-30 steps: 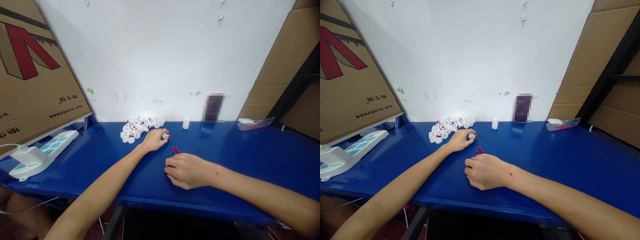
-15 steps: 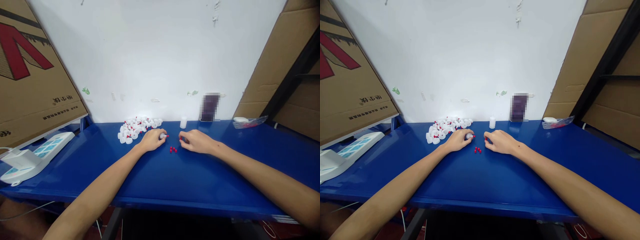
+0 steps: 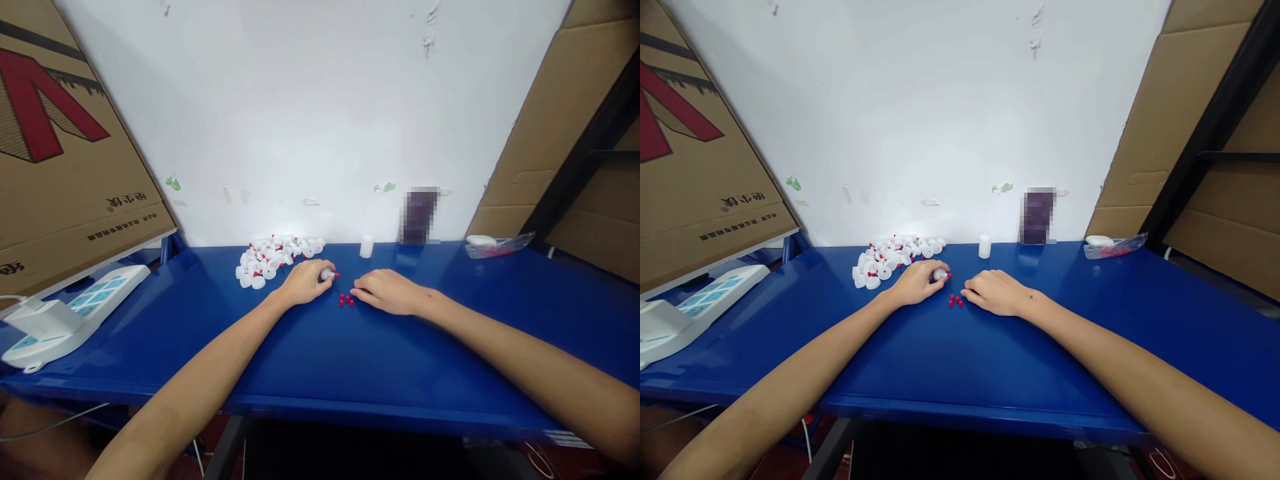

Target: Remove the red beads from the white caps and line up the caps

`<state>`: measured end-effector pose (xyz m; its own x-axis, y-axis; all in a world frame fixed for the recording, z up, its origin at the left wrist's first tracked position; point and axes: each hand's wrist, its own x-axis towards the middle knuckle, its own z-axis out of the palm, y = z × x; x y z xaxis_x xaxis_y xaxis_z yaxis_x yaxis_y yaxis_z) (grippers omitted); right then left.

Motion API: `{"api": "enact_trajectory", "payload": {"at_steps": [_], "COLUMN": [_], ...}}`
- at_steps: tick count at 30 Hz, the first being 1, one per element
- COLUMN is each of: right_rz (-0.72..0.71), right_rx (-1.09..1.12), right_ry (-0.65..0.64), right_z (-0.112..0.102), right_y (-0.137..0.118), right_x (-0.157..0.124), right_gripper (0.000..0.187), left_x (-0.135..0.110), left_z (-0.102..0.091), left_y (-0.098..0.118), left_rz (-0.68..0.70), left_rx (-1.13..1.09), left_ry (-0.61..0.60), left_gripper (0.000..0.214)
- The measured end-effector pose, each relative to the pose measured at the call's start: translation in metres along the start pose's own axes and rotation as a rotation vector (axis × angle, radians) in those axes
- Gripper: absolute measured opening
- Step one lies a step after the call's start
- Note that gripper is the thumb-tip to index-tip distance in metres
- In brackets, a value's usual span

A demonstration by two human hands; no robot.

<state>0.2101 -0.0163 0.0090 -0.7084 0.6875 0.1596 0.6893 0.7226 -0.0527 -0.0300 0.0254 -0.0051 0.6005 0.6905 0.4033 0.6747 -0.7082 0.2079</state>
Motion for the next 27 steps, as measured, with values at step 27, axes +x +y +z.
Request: {"api": "enact_trajectory", "payload": {"at_steps": [27], "right_rz": [0.120], "right_rx": [0.260], "right_ry": [0.182], "right_z": [-0.005], "right_y": [-0.006], "right_x": [0.007], "right_gripper": [0.026], "left_x": [0.003], "left_z": [-0.003], "left_y": [-0.002], "left_rz": [0.053], "left_rx": [-0.009], "left_ry": [-0.005], "left_gripper": [0.027]}}
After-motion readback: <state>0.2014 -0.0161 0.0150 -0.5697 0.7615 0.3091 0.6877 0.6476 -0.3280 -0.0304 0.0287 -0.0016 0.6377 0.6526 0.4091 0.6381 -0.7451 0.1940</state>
